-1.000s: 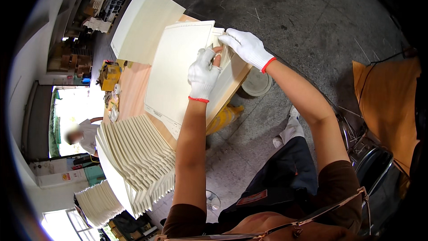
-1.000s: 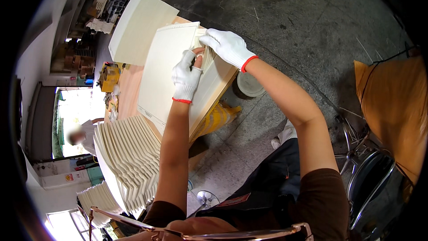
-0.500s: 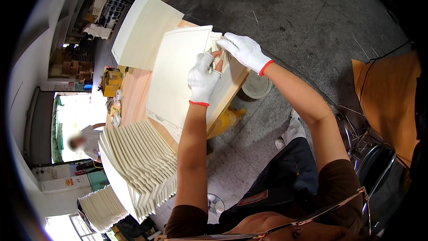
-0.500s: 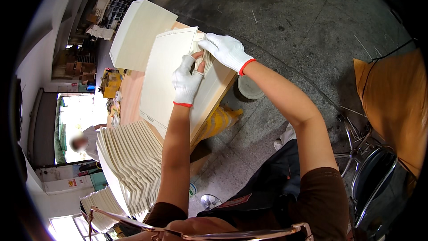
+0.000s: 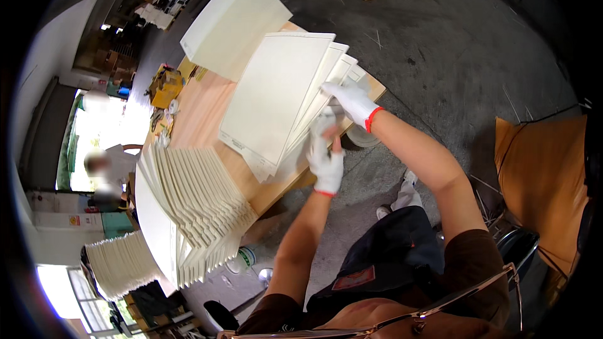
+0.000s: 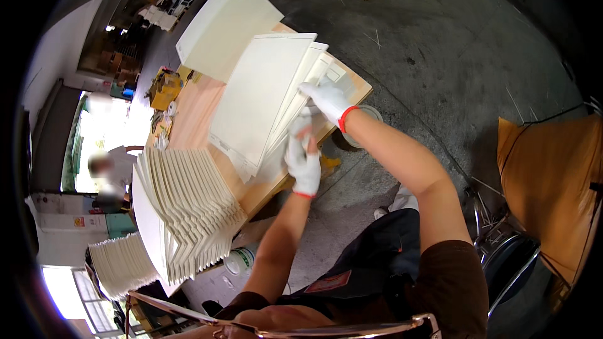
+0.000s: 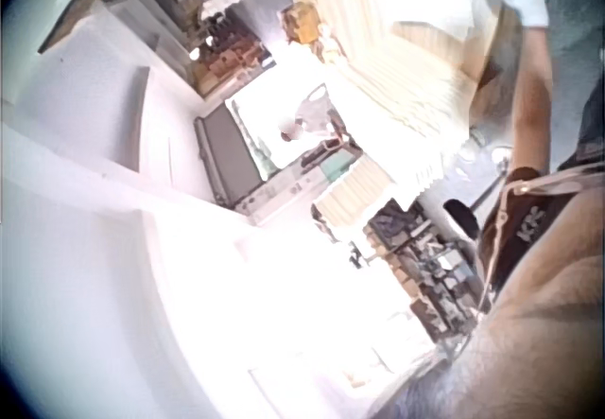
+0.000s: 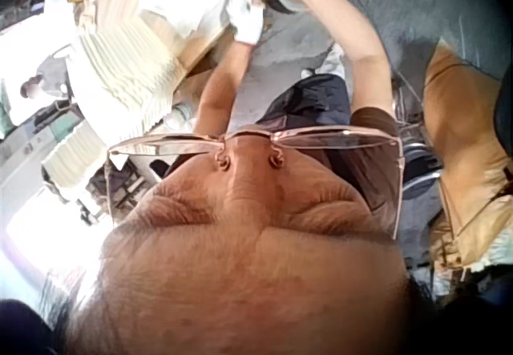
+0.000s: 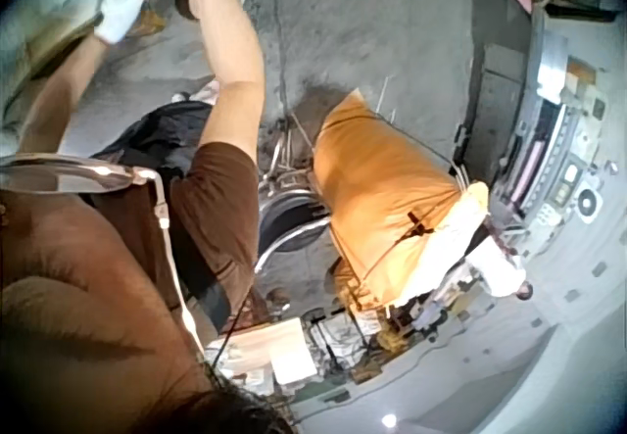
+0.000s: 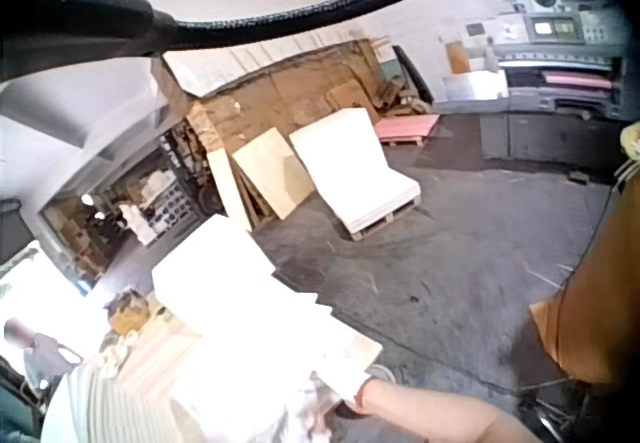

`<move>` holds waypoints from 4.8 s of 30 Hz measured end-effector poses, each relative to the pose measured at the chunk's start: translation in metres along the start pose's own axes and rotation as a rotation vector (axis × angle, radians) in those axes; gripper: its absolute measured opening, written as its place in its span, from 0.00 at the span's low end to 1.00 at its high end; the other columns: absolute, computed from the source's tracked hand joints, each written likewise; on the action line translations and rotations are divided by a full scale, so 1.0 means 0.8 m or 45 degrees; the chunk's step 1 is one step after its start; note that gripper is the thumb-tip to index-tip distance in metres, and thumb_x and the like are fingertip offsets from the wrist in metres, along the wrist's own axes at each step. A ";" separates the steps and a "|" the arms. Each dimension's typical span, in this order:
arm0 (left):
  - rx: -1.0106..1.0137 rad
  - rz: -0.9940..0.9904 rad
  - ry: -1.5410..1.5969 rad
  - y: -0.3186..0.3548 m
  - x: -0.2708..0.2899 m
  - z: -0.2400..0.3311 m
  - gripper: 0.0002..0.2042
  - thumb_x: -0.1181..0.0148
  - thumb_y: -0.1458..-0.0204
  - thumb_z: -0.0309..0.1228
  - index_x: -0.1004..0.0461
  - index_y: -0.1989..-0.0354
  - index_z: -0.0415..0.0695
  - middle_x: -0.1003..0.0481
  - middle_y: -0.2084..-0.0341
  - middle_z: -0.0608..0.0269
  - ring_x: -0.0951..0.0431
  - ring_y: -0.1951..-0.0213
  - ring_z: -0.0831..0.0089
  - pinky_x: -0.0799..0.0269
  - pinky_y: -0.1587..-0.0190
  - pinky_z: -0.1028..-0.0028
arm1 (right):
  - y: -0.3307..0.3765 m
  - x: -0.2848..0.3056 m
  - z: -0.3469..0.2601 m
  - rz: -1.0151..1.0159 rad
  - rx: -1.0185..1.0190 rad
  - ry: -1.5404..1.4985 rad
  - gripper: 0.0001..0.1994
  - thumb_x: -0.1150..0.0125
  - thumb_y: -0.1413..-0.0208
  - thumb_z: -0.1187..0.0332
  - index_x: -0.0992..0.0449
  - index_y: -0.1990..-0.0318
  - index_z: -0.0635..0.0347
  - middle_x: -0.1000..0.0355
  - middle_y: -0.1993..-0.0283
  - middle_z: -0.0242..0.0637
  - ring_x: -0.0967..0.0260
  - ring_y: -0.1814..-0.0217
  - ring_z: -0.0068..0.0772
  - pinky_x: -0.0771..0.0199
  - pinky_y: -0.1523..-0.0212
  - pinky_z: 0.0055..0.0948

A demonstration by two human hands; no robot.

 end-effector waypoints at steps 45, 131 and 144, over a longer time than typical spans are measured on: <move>0.662 1.358 0.734 0.157 0.551 0.002 0.16 0.45 0.38 0.33 0.31 0.46 0.35 0.27 0.55 0.57 0.29 0.54 0.72 0.31 0.51 0.75 | 0.203 -0.531 0.065 -1.212 -0.357 0.182 0.24 0.37 0.44 0.61 0.29 0.50 0.78 0.26 0.53 0.54 0.22 0.57 0.46 0.15 0.61 0.42; 0.021 -0.296 -0.022 -0.160 -0.019 0.008 0.14 0.42 0.43 0.34 0.24 0.48 0.56 0.20 0.57 0.56 0.18 0.55 0.63 0.25 0.55 0.68 | -0.020 0.056 -0.074 0.181 0.614 1.218 0.26 0.62 0.35 0.40 0.32 0.57 0.56 0.25 0.65 0.54 0.27 0.59 0.60 0.30 0.59 0.50; 0.019 -0.439 -0.223 -0.159 -0.021 0.013 0.16 0.36 0.46 0.33 0.23 0.48 0.52 0.21 0.56 0.52 0.20 0.61 0.69 0.27 0.55 0.72 | -0.023 0.058 -0.072 0.189 0.624 1.223 0.23 0.62 0.33 0.44 0.31 0.53 0.55 0.25 0.64 0.53 0.27 0.58 0.59 0.30 0.60 0.49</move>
Point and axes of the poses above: each hand's wrist, its own y-axis away from the middle knuckle, its own x-axis out of the back of the hand, z = x × y, the point moved 4 cm from there along -y, towards the middle knuckle
